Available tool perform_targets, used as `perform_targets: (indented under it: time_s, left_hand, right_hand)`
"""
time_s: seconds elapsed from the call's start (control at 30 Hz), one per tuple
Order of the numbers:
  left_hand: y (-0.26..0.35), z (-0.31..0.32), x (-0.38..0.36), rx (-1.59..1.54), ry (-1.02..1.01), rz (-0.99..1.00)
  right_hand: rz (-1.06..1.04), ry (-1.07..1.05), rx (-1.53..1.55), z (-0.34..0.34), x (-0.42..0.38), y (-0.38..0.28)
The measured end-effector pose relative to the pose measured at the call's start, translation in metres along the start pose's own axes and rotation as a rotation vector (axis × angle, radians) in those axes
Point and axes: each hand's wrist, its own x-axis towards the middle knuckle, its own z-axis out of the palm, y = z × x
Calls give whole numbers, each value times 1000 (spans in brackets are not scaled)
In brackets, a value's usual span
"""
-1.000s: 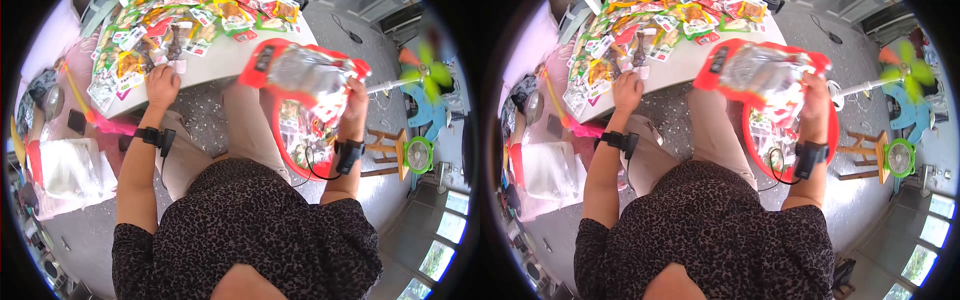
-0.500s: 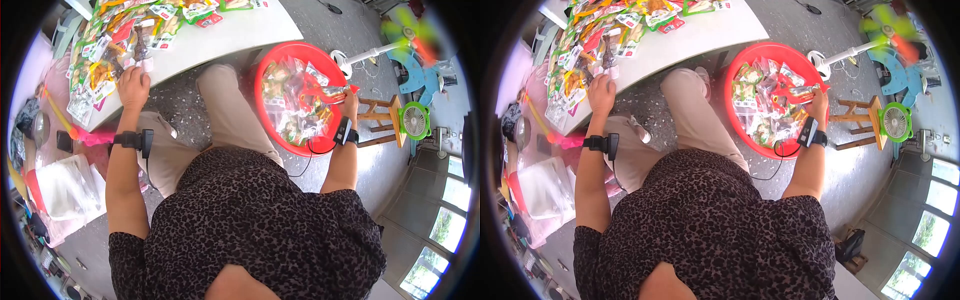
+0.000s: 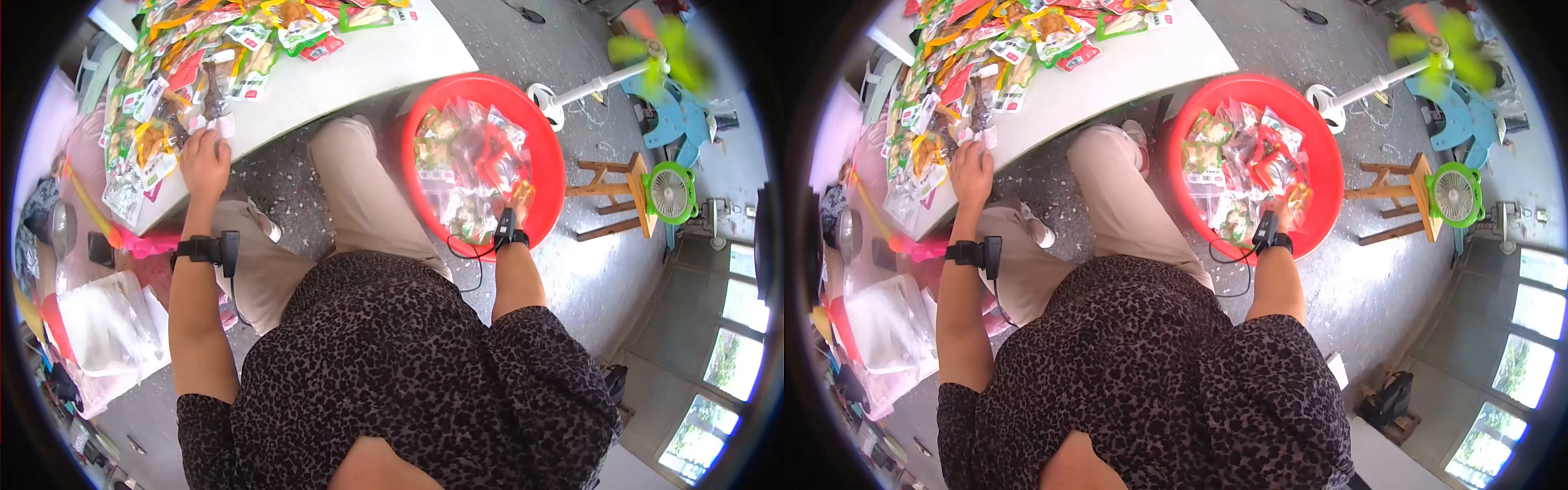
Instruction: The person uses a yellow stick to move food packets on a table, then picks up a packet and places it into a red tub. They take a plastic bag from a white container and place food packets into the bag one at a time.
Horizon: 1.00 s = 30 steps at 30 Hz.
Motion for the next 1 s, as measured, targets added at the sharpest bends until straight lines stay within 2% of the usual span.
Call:
perform_targets:
  time_s: [0.1,0.13,0.2,0.27,0.3,0.33,0.43,0.5,0.53,0.6,0.63,0.7,0.77,0.83,0.9,1.0]
  left_hand:
    - [2,-8,2,-9,-21,-13]
    - [6,-14,5,-15,-39,-30]
    - [4,-11,3,-46,70,-20]
    - [5,-14,3,-106,88,-72]
    - [5,-17,4,-102,91,-78]
    - [6,-19,3,-106,90,-81]
    - [7,-21,2,-123,96,-99]
    - [7,-20,2,-126,103,-99]
    - [6,-20,2,-128,100,-101]
    - [6,-21,2,-133,93,-105]
    - [6,-21,1,-130,82,-113]
    - [7,-22,2,-137,93,-113]
    - [8,-24,3,-149,87,-111]
    - [6,-28,4,-162,65,-107]
    - [4,-42,21,-204,77,-61]
    - [-3,-49,58,-356,166,-23]
  right_hand:
    - [-214,-157,-252,-29,2,-83]
    - [-317,-151,-183,-70,1,-125]
    - [-582,45,145,-95,21,-166]
    - [-349,-243,1002,-114,34,-219]
    - [-193,-307,1389,-123,42,-246]
    - [21,-433,1660,-148,37,-279]
    - [-171,-607,1611,-182,39,-356]
    - [-225,-724,1598,-200,33,-407]
    - [-290,-760,1577,-202,33,-428]
    - [-294,-796,1514,-205,27,-472]
    - [-356,-821,1490,-206,22,-491]
    - [-552,-1001,1556,-191,26,-523]
    - [-730,-908,1518,-156,32,-557]
    - [-705,-929,1499,-154,16,-575]
    - [-478,-1049,1495,-184,-13,-577]
    - [-430,-1122,1482,-166,-26,-567]
